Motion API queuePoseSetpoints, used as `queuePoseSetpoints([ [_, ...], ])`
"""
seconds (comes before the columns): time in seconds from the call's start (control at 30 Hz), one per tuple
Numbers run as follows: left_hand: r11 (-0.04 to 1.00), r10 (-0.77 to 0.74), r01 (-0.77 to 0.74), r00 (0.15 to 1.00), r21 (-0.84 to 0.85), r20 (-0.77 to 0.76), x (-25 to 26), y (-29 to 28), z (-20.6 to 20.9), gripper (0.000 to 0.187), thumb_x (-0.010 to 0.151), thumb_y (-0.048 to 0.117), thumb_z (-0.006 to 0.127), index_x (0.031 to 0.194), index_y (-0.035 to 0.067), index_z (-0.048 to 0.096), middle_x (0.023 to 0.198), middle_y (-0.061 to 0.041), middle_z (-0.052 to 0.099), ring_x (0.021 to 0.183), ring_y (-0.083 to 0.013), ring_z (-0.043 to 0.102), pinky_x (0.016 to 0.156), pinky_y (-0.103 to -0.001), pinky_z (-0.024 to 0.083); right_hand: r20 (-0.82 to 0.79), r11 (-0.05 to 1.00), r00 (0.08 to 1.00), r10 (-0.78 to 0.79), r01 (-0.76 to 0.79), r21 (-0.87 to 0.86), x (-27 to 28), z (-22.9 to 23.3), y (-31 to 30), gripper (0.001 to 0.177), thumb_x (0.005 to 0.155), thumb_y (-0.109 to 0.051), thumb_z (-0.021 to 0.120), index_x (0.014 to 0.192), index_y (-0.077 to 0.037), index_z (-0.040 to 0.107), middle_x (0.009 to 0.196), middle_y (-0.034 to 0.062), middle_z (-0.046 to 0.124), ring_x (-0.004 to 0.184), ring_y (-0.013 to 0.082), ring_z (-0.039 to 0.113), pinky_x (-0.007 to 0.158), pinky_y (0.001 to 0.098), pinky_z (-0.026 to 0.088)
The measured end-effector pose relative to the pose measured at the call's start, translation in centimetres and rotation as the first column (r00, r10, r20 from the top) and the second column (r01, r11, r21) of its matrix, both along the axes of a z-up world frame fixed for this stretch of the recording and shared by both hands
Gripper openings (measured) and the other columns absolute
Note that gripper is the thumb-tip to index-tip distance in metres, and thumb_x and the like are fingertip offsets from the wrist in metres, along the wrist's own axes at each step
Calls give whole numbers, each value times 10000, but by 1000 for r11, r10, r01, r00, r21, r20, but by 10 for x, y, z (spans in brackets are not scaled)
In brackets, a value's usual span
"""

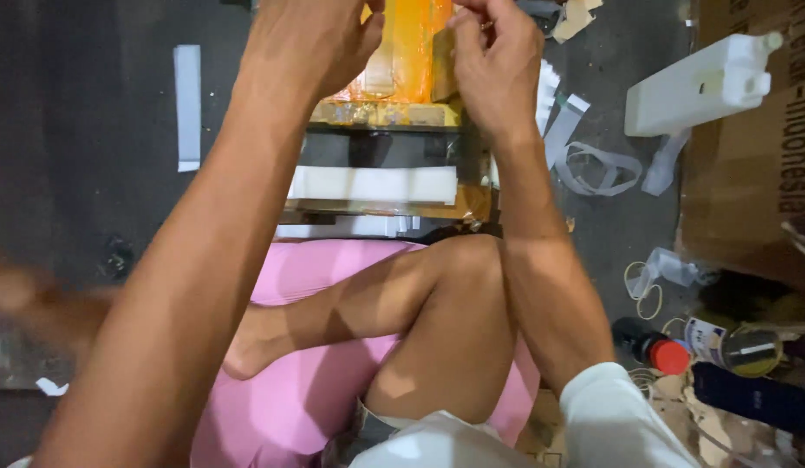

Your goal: The person sits cross-legged and uses a squeegee to pull orange ink across a screen printing frame onto white paper strips. They handle a pink pillow, placing it on the work surface and adjusting it, then continue printing on the paper strips.

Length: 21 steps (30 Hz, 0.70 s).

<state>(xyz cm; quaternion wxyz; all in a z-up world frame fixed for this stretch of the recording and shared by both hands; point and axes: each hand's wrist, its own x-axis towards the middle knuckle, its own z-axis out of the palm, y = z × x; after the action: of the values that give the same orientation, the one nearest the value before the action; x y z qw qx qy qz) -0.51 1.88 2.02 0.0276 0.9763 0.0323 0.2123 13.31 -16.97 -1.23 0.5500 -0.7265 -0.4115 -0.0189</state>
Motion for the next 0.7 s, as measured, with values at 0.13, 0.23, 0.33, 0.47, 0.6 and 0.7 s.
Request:
queuePoseSetpoints([
  [0.13,641,49,-88,996,-763,-74,-75,-69,-28,275,1007,302,492,976,84,656,990,-92,692,888,-262,650,802,-385,442,15,1000,1000,15,-15,20,-1,0,-5,176,1017,-77,496,922,-76,644,832,27,674,699,146,696,642,306,538],
  [0.23,36,-18,-137,990,-990,-137,-122,-118,-38,514,1043,434,335,960,49,665,1052,-90,705,1012,-191,663,1003,-305,439,-23,1000,1000,8,-8,14,-8,3,-23,175,1009,-75,467,938,-92,626,856,27,683,682,139,690,645,307,558],
  [0.33,302,-332,147,942,-942,41,-117,-129,-15,465,1085,337,263,1020,19,595,1065,-107,657,1021,-238,619,977,-342,405,-44,999,999,-18,20,25,-14,3,-38,191,1036,-109,473,915,-107,621,822,23,701,684,121,706,653,291,587],
  [0.47,249,-798,759,513,-602,316,-85,-134,-52,1078,954,792,-78,1529,11,392,1603,-273,386,1528,-479,391,1266,-574,289,-122,998,992,-21,28,52,-22,21,-55,197,1093,-219,491,1003,-106,624,892,33,679,702,115,677,694,286,606],
  [0.6,520,-708,582,703,-626,66,-57,-112,-48,774,996,618,88,1368,39,443,1384,-226,425,1289,-413,409,1080,-540,308,-130,996,989,-67,59,-66,-50,38,-58,190,1096,-240,483,1049,-116,620,938,40,672,741,133,675,702,292,602],
  [0.7,739,-530,366,834,-566,-153,-31,-83,-1,478,1039,447,257,1207,67,493,1164,-179,463,1050,-347,426,895,-505,325,-125,960,986,-107,70,-271,-65,51,-52,199,1100,-269,471,1118,-129,612,1008,51,663,799,160,673,713,301,595],
])
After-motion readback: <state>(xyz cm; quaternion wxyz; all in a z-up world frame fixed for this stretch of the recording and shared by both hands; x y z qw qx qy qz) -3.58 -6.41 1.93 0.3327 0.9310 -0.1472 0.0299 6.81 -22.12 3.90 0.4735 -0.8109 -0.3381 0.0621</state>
